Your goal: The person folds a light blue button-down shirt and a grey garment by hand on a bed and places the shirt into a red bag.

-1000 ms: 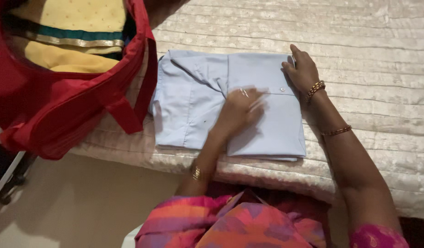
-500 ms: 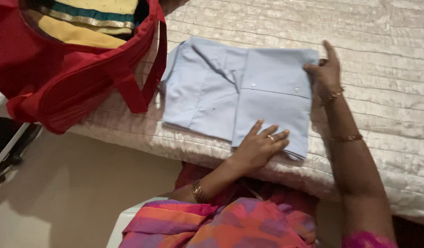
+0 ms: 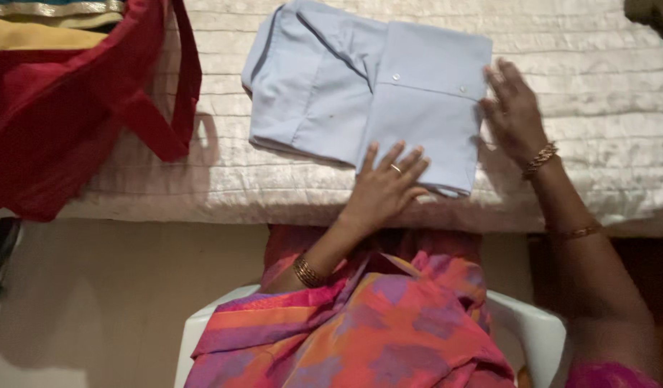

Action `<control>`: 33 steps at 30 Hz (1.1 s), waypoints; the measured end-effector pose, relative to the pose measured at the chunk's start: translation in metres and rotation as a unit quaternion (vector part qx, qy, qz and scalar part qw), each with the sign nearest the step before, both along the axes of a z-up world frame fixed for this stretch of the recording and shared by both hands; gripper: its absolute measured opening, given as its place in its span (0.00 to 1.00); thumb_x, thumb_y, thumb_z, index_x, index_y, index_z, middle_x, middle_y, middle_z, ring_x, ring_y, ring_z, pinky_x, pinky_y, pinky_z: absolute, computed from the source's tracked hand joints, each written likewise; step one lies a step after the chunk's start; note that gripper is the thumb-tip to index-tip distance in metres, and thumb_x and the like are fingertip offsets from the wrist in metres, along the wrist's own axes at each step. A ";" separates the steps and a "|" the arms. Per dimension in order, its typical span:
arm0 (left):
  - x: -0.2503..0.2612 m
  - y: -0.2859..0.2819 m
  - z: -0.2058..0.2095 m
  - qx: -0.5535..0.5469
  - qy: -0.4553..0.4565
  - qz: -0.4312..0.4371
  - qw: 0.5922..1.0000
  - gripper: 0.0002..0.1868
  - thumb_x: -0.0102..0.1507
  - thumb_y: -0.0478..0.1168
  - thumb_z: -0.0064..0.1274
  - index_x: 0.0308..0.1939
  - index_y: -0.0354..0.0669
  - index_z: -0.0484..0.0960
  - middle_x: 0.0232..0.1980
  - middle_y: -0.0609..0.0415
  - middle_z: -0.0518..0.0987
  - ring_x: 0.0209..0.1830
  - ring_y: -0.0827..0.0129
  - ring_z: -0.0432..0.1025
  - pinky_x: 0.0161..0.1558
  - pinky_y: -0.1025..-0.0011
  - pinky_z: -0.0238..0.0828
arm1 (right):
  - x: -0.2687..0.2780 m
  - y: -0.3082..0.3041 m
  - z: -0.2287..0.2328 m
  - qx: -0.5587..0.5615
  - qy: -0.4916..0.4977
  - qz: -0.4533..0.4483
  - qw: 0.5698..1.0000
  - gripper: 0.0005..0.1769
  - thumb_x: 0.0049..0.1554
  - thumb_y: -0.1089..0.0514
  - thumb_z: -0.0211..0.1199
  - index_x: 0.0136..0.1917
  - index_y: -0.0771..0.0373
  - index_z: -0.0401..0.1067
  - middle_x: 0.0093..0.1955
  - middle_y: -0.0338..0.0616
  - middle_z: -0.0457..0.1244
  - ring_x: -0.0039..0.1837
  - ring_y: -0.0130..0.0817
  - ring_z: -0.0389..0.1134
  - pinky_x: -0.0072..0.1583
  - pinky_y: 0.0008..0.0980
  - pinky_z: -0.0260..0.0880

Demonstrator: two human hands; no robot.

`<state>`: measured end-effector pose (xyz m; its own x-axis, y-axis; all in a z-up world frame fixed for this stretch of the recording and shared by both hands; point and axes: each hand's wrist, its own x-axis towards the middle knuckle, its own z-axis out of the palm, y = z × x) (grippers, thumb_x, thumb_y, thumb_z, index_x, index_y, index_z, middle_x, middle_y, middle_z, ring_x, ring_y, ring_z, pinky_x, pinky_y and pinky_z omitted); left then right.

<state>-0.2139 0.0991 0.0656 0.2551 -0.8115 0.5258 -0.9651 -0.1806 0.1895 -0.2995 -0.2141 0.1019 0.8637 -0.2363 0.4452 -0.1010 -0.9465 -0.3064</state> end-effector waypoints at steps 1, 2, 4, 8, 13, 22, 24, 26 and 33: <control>0.003 0.003 -0.002 0.001 -0.001 0.012 1.000 0.31 0.69 0.62 0.46 0.73 0.55 0.70 0.77 0.57 0.67 0.79 0.57 0.57 0.76 0.37 0.43 | -0.002 0.009 0.000 -0.029 0.016 0.021 0.999 0.30 0.72 0.42 0.49 0.81 0.55 0.58 0.86 0.54 0.46 0.86 0.52 0.44 0.82 0.53 0.45; 0.007 0.006 -0.003 0.002 -0.005 0.027 1.000 0.32 0.69 0.62 0.46 0.73 0.55 0.70 0.77 0.56 0.67 0.79 0.57 0.56 0.74 0.36 0.42 | -0.001 0.021 -0.003 -0.064 0.045 0.033 0.996 0.32 0.70 0.40 0.47 0.82 0.52 0.57 0.86 0.53 0.44 0.86 0.51 0.42 0.81 0.55 0.40; 0.014 0.014 -0.006 0.008 -0.014 0.052 0.999 0.33 0.68 0.64 0.45 0.73 0.54 0.69 0.77 0.57 0.66 0.79 0.58 0.55 0.74 0.36 0.41 | 0.003 0.045 -0.010 -0.134 0.102 0.060 0.984 0.35 0.67 0.35 0.42 0.82 0.48 0.55 0.87 0.49 0.40 0.86 0.49 0.37 0.79 0.59 0.29; 0.019 0.028 -0.009 0.019 -0.041 0.093 0.995 0.38 0.67 0.67 0.42 0.74 0.52 0.67 0.78 0.58 0.64 0.81 0.59 0.52 0.75 0.36 0.39 | -0.007 0.089 -0.023 -0.126 0.152 0.105 0.975 0.38 0.65 0.30 0.37 0.83 0.44 0.48 0.87 0.43 0.37 0.87 0.45 0.32 0.79 0.58 0.21; 0.025 0.044 -0.011 0.034 -0.013 0.160 0.986 0.38 0.69 0.67 0.39 0.77 0.51 0.64 0.80 0.58 0.61 0.81 0.59 0.50 0.76 0.36 0.37 | -0.030 0.124 -0.024 -0.154 0.138 0.154 0.966 0.41 0.64 0.33 0.40 0.84 0.50 0.46 0.87 0.45 0.39 0.87 0.44 0.34 0.80 0.57 0.26; 0.000 -0.015 0.003 -0.058 0.045 0.090 0.993 0.40 0.66 0.70 0.40 0.75 0.52 0.67 0.80 0.58 0.60 0.83 0.58 0.48 0.77 0.36 0.34 | -0.044 0.155 -0.023 -0.263 0.149 0.149 0.941 0.43 0.61 0.31 0.47 0.77 0.62 0.57 0.82 0.49 0.47 0.86 0.46 0.39 0.80 0.57 0.31; -0.008 -0.043 0.008 -0.006 0.057 0.032 0.998 0.41 0.66 0.73 0.36 0.75 0.56 0.67 0.81 0.61 0.60 0.83 0.60 0.48 0.78 0.37 0.35 | -0.044 0.153 -0.023 -0.141 0.104 0.200 0.964 0.43 0.64 0.28 0.46 0.76 0.63 0.59 0.80 0.57 0.48 0.83 0.52 0.39 0.79 0.53 0.34; -0.009 -0.068 0.013 0.078 0.061 0.002 0.995 0.43 0.66 0.75 0.30 0.76 0.58 0.65 0.82 0.61 0.58 0.84 0.61 0.45 0.78 0.38 0.33 | -0.045 0.151 -0.024 -0.117 0.117 0.204 0.965 0.44 0.64 0.28 0.46 0.77 0.64 0.59 0.80 0.60 0.50 0.82 0.53 0.41 0.79 0.51 0.35; 0.040 -0.093 0.012 0.190 0.091 0.043 0.976 0.49 0.61 0.79 0.14 0.79 0.63 0.55 0.84 0.66 0.47 0.84 0.69 0.35 0.78 0.47 0.21 | -0.043 0.153 -0.028 -0.292 0.170 0.137 0.931 0.44 0.63 0.29 0.44 0.77 0.64 0.58 0.79 0.52 0.52 0.84 0.46 0.44 0.81 0.57 0.31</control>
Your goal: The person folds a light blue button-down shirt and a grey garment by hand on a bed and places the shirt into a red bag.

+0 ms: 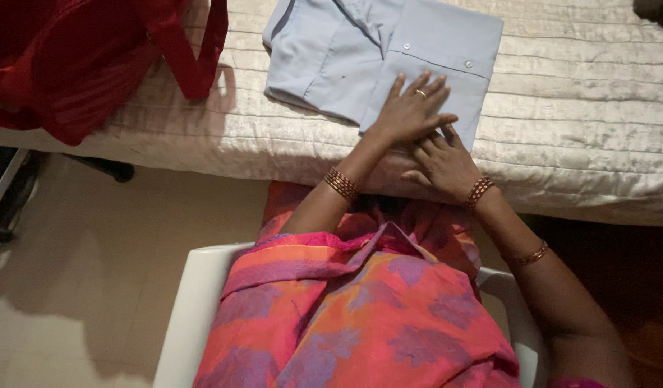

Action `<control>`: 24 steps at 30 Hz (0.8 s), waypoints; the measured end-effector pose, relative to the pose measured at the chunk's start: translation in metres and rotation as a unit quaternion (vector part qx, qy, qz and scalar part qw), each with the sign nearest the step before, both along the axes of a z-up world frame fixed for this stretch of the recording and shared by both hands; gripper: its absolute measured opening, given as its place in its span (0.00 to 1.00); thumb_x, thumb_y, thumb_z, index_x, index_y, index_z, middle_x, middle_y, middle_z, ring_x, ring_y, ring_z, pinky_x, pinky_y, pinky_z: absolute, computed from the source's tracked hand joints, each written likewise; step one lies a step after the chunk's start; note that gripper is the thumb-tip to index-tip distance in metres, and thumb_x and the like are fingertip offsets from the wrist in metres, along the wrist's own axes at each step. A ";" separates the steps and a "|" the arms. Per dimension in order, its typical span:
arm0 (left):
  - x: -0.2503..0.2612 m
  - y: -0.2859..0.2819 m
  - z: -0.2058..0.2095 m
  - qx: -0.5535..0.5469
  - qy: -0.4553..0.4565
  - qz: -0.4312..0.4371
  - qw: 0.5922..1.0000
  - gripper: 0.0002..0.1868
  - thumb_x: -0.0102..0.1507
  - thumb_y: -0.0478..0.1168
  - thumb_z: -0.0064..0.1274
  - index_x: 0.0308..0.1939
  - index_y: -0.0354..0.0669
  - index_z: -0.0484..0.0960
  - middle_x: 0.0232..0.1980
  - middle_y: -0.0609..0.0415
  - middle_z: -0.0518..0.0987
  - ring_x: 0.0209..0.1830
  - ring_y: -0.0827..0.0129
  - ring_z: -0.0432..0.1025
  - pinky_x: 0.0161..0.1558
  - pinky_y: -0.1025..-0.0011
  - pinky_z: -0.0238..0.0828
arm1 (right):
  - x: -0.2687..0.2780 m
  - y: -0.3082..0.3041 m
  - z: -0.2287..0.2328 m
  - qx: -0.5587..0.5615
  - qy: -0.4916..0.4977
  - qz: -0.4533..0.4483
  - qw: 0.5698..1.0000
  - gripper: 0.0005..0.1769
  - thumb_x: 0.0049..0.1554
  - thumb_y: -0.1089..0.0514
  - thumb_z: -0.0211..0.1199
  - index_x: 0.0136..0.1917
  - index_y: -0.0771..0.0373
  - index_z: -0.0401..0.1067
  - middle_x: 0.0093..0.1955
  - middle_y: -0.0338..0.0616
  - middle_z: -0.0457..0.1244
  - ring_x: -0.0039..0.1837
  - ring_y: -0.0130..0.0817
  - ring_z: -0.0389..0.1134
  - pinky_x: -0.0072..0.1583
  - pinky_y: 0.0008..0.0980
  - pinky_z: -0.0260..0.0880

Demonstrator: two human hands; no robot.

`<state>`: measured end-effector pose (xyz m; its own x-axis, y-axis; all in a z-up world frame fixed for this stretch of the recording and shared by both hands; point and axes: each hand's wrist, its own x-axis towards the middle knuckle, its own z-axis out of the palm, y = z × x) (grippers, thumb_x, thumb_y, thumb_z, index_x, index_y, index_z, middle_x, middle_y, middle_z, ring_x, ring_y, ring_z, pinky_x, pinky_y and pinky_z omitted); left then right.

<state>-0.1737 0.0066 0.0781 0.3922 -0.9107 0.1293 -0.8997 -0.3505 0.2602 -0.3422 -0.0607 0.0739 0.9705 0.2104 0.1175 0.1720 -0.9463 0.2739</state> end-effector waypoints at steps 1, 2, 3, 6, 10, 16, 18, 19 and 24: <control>0.007 0.003 -0.001 0.008 -0.011 0.008 1.000 0.48 0.62 0.79 0.14 0.80 0.63 0.53 0.84 0.67 0.46 0.84 0.69 0.35 0.79 0.48 0.21 | 0.000 0.001 0.000 0.017 -0.020 0.013 1.000 0.44 0.62 0.29 0.45 0.77 0.64 0.57 0.80 0.52 0.52 0.84 0.46 0.44 0.81 0.56 0.31; 0.012 0.008 -0.001 0.017 -0.022 0.016 0.999 0.48 0.62 0.78 0.14 0.81 0.63 0.52 0.84 0.67 0.45 0.84 0.69 0.34 0.79 0.49 0.21 | -0.001 0.002 0.001 0.012 -0.018 0.009 1.000 0.44 0.62 0.29 0.44 0.78 0.63 0.56 0.80 0.51 0.51 0.84 0.46 0.43 0.81 0.55 0.30; 0.017 0.013 0.000 0.015 -0.029 0.023 0.999 0.47 0.63 0.78 0.14 0.81 0.63 0.50 0.85 0.67 0.44 0.84 0.69 0.34 0.79 0.50 0.22 | -0.001 0.003 0.002 0.006 -0.019 0.005 1.000 0.44 0.62 0.29 0.44 0.79 0.61 0.55 0.81 0.51 0.51 0.85 0.45 0.42 0.81 0.54 0.30; 0.029 0.035 0.007 0.009 -0.041 0.041 0.998 0.46 0.65 0.76 0.12 0.82 0.61 0.45 0.85 0.65 0.40 0.85 0.68 0.33 0.79 0.50 0.22 | -0.002 0.006 0.004 0.041 -0.037 0.016 0.998 0.44 0.62 0.30 0.44 0.81 0.59 0.52 0.83 0.49 0.48 0.86 0.43 0.40 0.81 0.55 0.30; 0.042 0.068 0.018 0.011 -0.024 0.060 0.998 0.47 0.67 0.77 0.14 0.82 0.57 0.43 0.86 0.62 0.39 0.85 0.65 0.32 0.80 0.50 0.21 | -0.002 0.007 0.006 0.088 -0.042 0.029 0.995 0.44 0.62 0.32 0.44 0.82 0.59 0.49 0.85 0.48 0.43 0.86 0.42 0.38 0.80 0.56 0.30; 0.064 0.102 0.034 0.045 0.002 0.129 0.991 0.47 0.66 0.76 0.19 0.82 0.56 0.46 0.85 0.60 0.42 0.85 0.63 0.32 0.79 0.49 0.16 | -0.003 0.009 0.007 0.071 -0.037 0.020 0.997 0.44 0.63 0.32 0.43 0.82 0.58 0.48 0.85 0.46 0.43 0.86 0.42 0.37 0.80 0.55 0.29; 0.072 0.110 0.037 0.046 0.003 0.169 0.984 0.46 0.66 0.76 0.20 0.81 0.56 0.47 0.85 0.58 0.41 0.85 0.61 0.32 0.77 0.47 0.14 | -0.003 0.010 0.007 0.051 -0.036 0.015 0.998 0.44 0.63 0.31 0.43 0.82 0.58 0.48 0.86 0.45 0.43 0.86 0.42 0.37 0.80 0.54 0.29; 0.076 0.113 0.037 0.047 0.007 0.196 0.979 0.46 0.66 0.76 0.21 0.80 0.55 0.47 0.85 0.58 0.41 0.85 0.60 0.32 0.76 0.46 0.13 | -0.003 0.010 0.007 0.041 -0.035 0.012 0.998 0.44 0.63 0.31 0.43 0.82 0.57 0.48 0.86 0.44 0.43 0.86 0.41 0.37 0.80 0.54 0.29; 0.075 0.111 0.023 -0.012 0.047 0.270 0.962 0.46 0.66 0.76 0.23 0.80 0.57 0.52 0.85 0.58 0.44 0.86 0.60 0.34 0.78 0.41 0.15 | -0.002 0.002 0.005 0.113 -0.042 0.032 0.992 0.40 0.64 0.35 0.46 0.81 0.57 0.52 0.84 0.46 0.47 0.84 0.44 0.43 0.80 0.54 0.33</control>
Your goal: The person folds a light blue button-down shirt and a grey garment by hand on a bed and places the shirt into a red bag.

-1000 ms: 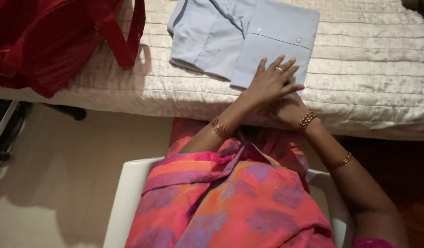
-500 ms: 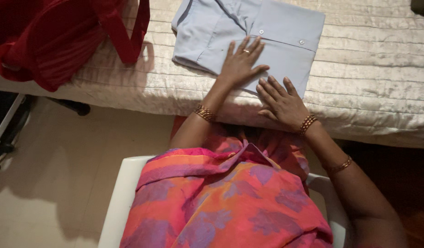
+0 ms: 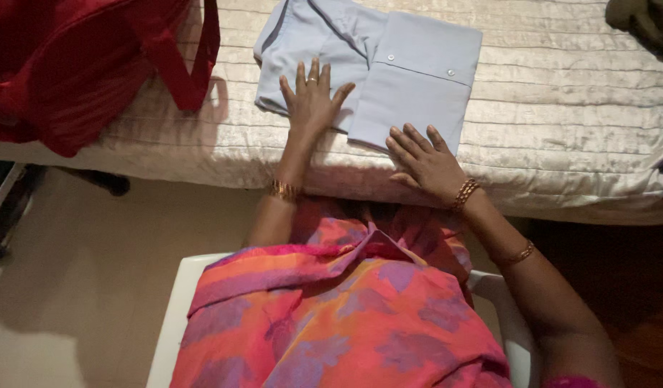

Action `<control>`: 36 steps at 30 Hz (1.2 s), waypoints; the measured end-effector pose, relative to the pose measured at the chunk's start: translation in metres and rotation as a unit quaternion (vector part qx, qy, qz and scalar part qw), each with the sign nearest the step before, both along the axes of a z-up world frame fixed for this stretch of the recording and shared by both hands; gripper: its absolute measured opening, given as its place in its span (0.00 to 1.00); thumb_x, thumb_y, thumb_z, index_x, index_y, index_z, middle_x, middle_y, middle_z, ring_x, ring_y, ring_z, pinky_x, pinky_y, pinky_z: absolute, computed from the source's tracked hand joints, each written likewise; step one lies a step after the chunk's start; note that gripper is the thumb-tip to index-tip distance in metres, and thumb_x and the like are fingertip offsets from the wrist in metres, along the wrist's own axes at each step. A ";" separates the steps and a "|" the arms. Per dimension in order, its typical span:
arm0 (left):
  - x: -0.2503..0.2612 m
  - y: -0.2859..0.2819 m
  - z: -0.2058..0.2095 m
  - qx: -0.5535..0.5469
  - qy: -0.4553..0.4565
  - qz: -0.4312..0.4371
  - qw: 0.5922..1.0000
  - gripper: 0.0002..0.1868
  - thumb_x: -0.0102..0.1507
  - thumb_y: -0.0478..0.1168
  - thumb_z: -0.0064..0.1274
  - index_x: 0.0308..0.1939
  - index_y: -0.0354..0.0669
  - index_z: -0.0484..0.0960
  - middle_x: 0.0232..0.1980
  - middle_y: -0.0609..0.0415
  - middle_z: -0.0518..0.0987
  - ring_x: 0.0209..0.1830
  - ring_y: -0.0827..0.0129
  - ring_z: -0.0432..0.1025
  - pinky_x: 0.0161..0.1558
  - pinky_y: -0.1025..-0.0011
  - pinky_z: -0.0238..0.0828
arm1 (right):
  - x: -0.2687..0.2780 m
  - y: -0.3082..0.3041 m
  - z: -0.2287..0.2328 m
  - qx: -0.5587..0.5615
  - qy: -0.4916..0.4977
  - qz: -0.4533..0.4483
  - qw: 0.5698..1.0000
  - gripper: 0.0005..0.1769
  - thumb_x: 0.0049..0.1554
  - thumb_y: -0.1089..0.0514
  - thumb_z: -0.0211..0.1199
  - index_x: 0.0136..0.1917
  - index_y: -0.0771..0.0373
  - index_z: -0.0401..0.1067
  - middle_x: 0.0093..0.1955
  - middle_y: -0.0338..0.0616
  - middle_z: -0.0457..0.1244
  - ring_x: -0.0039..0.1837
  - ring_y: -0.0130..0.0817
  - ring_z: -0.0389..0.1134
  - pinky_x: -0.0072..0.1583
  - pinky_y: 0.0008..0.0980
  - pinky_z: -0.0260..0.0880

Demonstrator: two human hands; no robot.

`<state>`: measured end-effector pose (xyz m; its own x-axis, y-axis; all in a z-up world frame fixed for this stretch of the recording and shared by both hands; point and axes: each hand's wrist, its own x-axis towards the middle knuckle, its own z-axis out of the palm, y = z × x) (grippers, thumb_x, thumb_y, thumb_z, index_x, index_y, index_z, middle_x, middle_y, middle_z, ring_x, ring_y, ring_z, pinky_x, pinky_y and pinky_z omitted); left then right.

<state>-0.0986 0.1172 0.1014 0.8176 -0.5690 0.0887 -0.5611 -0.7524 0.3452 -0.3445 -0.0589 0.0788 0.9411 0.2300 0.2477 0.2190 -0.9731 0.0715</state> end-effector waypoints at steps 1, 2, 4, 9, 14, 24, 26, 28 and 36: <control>-0.006 -0.003 -0.004 -0.011 -0.008 -0.013 1.000 0.47 0.65 0.76 0.22 0.80 0.56 0.52 0.85 0.58 0.45 0.85 0.59 0.34 0.76 0.39 0.17 | 0.001 -0.004 0.000 0.020 -0.001 0.005 1.000 0.38 0.64 0.36 0.47 0.81 0.56 0.53 0.83 0.46 0.49 0.84 0.44 0.45 0.80 0.54 0.35; -0.015 -0.006 -0.007 -0.022 -0.015 -0.026 0.999 0.48 0.64 0.77 0.22 0.80 0.56 0.52 0.84 0.58 0.45 0.85 0.59 0.35 0.75 0.37 0.18 | 0.002 -0.011 0.000 0.092 0.005 -0.018 0.996 0.36 0.65 0.38 0.47 0.80 0.56 0.55 0.82 0.48 0.50 0.83 0.44 0.47 0.79 0.53 0.39; -0.042 -0.015 -0.015 -0.042 -0.097 -0.099 0.989 0.48 0.66 0.76 0.30 0.80 0.52 0.52 0.83 0.51 0.47 0.82 0.54 0.36 0.73 0.35 0.20 | 0.005 -0.028 0.003 0.237 0.014 -0.064 0.969 0.33 0.68 0.40 0.47 0.79 0.56 0.57 0.80 0.50 0.54 0.80 0.44 0.53 0.79 0.52 0.49; -0.136 -0.047 -0.031 -0.079 -0.142 -0.287 0.944 0.50 0.56 0.71 0.54 0.77 0.58 0.60 0.82 0.57 0.57 0.83 0.57 0.44 0.77 0.37 0.32 | -0.009 -0.077 0.002 0.473 -0.167 -0.149 0.852 0.31 0.73 0.42 0.39 0.81 0.61 0.58 0.79 0.52 0.59 0.77 0.39 0.62 0.75 0.36 0.66; -0.156 -0.069 -0.028 -0.086 -0.124 -0.278 0.949 0.50 0.57 0.71 0.59 0.76 0.55 0.60 0.81 0.52 0.57 0.82 0.53 0.48 0.76 0.33 0.37 | -0.006 -0.103 -0.017 0.630 -0.183 -0.117 0.746 0.34 0.72 0.42 0.48 0.81 0.67 0.53 0.79 0.55 0.54 0.76 0.41 0.61 0.75 0.39 0.65; -0.130 -0.075 -0.010 -0.063 -0.160 -0.332 0.927 0.34 0.60 0.50 0.55 0.71 0.59 0.68 0.76 0.58 0.65 0.78 0.58 0.56 0.69 0.33 0.49 | -0.006 -0.098 -0.021 0.621 -0.157 -0.148 0.754 0.34 0.71 0.43 0.47 0.80 0.68 0.53 0.79 0.55 0.55 0.77 0.41 0.60 0.75 0.35 0.64; -0.132 -0.074 0.002 -0.086 -0.167 -0.309 0.932 0.28 0.63 0.43 0.53 0.69 0.57 0.72 0.73 0.59 0.71 0.75 0.59 0.63 0.69 0.35 0.55 | -0.006 -0.094 -0.017 0.620 -0.160 -0.139 0.756 0.33 0.72 0.44 0.47 0.80 0.69 0.53 0.79 0.55 0.55 0.77 0.41 0.61 0.75 0.36 0.64; -0.123 -0.074 0.018 -0.080 0.045 -0.253 0.963 0.25 0.72 0.46 0.42 0.74 0.62 0.68 0.63 0.50 0.79 0.63 0.56 0.73 0.67 0.51 0.67 | -0.006 -0.091 -0.015 0.623 -0.163 -0.133 0.754 0.33 0.72 0.44 0.46 0.80 0.69 0.54 0.79 0.55 0.55 0.77 0.42 0.60 0.75 0.36 0.63; 0.025 -0.041 0.025 -0.688 0.422 0.010 0.590 0.27 0.71 0.54 0.40 0.73 0.51 0.65 0.66 0.45 0.75 0.65 0.52 0.71 0.67 0.55 0.68 | -0.006 -0.088 -0.013 0.646 -0.150 -0.136 0.736 0.32 0.72 0.47 0.46 0.80 0.69 0.53 0.79 0.57 0.53 0.79 0.43 0.57 0.78 0.36 0.60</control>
